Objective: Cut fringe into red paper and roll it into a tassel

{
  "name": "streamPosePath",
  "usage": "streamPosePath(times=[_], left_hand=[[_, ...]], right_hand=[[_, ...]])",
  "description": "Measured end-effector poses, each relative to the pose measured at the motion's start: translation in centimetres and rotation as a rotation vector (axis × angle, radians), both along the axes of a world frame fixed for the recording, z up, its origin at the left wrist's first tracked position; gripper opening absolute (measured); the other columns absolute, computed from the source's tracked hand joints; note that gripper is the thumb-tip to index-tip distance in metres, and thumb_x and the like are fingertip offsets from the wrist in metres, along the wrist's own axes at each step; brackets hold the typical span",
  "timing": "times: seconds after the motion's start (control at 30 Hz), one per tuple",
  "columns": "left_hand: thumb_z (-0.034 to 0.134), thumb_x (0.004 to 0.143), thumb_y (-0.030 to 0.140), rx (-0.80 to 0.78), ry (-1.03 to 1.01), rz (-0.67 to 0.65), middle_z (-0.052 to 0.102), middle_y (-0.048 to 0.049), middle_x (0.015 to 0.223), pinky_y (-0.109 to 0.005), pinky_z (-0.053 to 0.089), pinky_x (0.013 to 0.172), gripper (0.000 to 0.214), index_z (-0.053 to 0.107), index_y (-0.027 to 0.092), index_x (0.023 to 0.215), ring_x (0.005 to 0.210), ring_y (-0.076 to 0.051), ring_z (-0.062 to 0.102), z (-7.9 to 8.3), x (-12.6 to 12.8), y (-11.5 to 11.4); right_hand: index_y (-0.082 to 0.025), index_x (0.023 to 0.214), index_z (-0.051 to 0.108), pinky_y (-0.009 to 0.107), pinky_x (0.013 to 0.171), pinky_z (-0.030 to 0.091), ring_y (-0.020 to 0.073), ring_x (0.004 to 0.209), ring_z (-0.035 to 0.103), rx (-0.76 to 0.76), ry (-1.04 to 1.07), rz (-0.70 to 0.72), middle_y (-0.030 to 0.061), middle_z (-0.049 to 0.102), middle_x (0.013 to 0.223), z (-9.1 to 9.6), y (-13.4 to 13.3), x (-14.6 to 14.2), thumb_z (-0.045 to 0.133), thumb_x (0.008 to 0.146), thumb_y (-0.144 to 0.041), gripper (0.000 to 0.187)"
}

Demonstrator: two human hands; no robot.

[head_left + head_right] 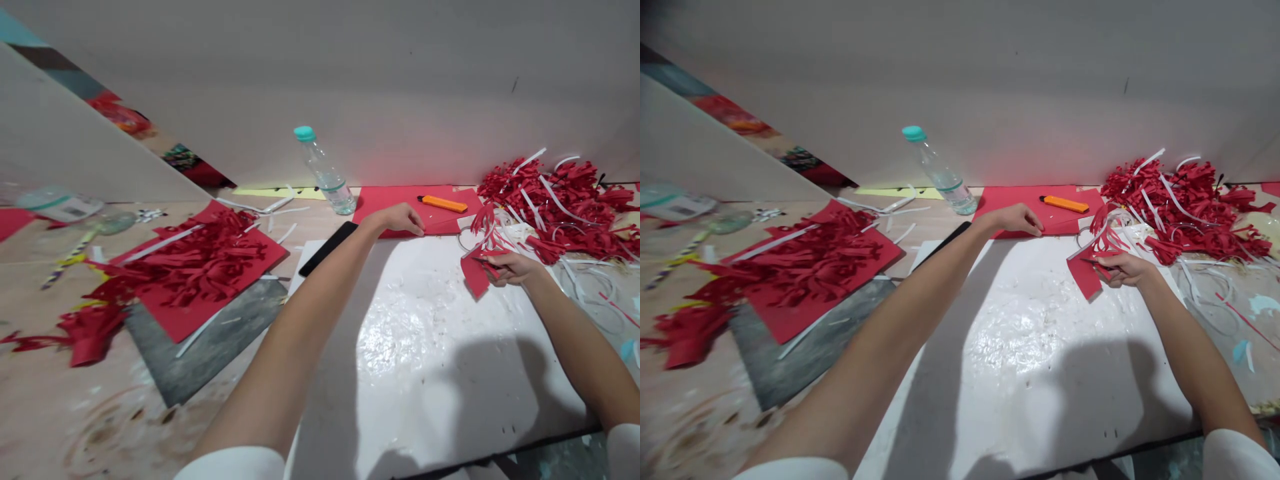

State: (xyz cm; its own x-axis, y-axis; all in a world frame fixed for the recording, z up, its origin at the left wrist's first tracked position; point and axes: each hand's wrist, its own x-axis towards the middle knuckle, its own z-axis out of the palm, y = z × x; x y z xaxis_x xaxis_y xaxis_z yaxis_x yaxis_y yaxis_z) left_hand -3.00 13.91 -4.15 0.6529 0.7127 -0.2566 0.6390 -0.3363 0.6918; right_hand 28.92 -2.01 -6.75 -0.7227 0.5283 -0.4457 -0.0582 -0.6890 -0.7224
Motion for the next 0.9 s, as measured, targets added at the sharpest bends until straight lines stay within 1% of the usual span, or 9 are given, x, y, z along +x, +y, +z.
streamPosePath(times=[0.2, 0.5, 0.63, 0.8, 0.9], left_hand=[[0.076, 0.067, 0.031, 0.024, -0.022, 0.0, 0.077, -0.0027, 0.09, -0.027, 0.046, 0.078, 0.02, 0.08, 0.023, 0.084, 0.085, -0.02, 0.066, 0.1, -0.1, -0.3], [0.08, 0.063, 0.032, -0.006, -0.028, 0.021, 0.077, -0.0029, 0.091, -0.029, 0.046, 0.08, 0.02, 0.08, 0.026, 0.083, 0.087, -0.02, 0.066, 0.0, -0.2, -0.3], [0.078, 0.065, 0.031, 0.004, -0.02, 0.033, 0.077, -0.0037, 0.091, -0.029, 0.046, 0.079, 0.022, 0.08, 0.025, 0.085, 0.086, -0.02, 0.066, -0.1, -0.3, -0.4], [0.076, 0.065, 0.033, 0.08, 0.018, 0.004, 0.076, -0.0047, 0.09, -0.027, 0.045, 0.072, 0.031, 0.079, 0.021, 0.093, 0.083, -0.02, 0.066, -0.1, 0.0, -0.7], [0.075, 0.065, 0.03, 0.154, 0.009, -0.008, 0.075, -0.0045, 0.089, -0.026, 0.044, 0.069, 0.029, 0.079, 0.02, 0.091, 0.08, -0.019, 0.065, 0.1, 0.4, -1.6]], right_hand=[[-0.018, 0.075, 0.045, 0.016, 0.038, 0.012, 0.0031, 0.039, 0.011, -0.01, -0.013, -0.019, -0.0113, 0.025, 0.048, 0.2, -0.1, -0.1, 0.07, 0.08, -0.036, 0.031], [-0.019, 0.074, 0.043, 0.016, 0.039, 0.009, 0.0032, 0.04, 0.006, -0.011, -0.008, -0.019, -0.0119, 0.023, 0.047, -0.1, -0.1, 0.0, 0.067, 0.082, -0.037, 0.031], [-0.019, 0.075, 0.044, 0.016, 0.039, 0.012, 0.0033, 0.041, 0.004, -0.013, -0.012, -0.022, -0.0125, 0.021, 0.047, -0.1, -0.1, 0.1, 0.067, 0.083, -0.038, 0.031], [-0.017, 0.072, 0.046, 0.016, 0.038, 0.011, 0.0028, 0.04, 0.006, -0.006, -0.012, 0.0, -0.0116, 0.024, 0.046, -0.2, 0.0, 0.0, 0.068, 0.082, -0.04, 0.033], [-0.019, 0.072, 0.044, 0.017, 0.038, 0.011, 0.0031, 0.04, 0.007, 0.009, -0.006, -0.029, -0.0116, 0.024, 0.046, -0.1, -0.1, -0.2, 0.071, 0.08, -0.038, 0.034]])
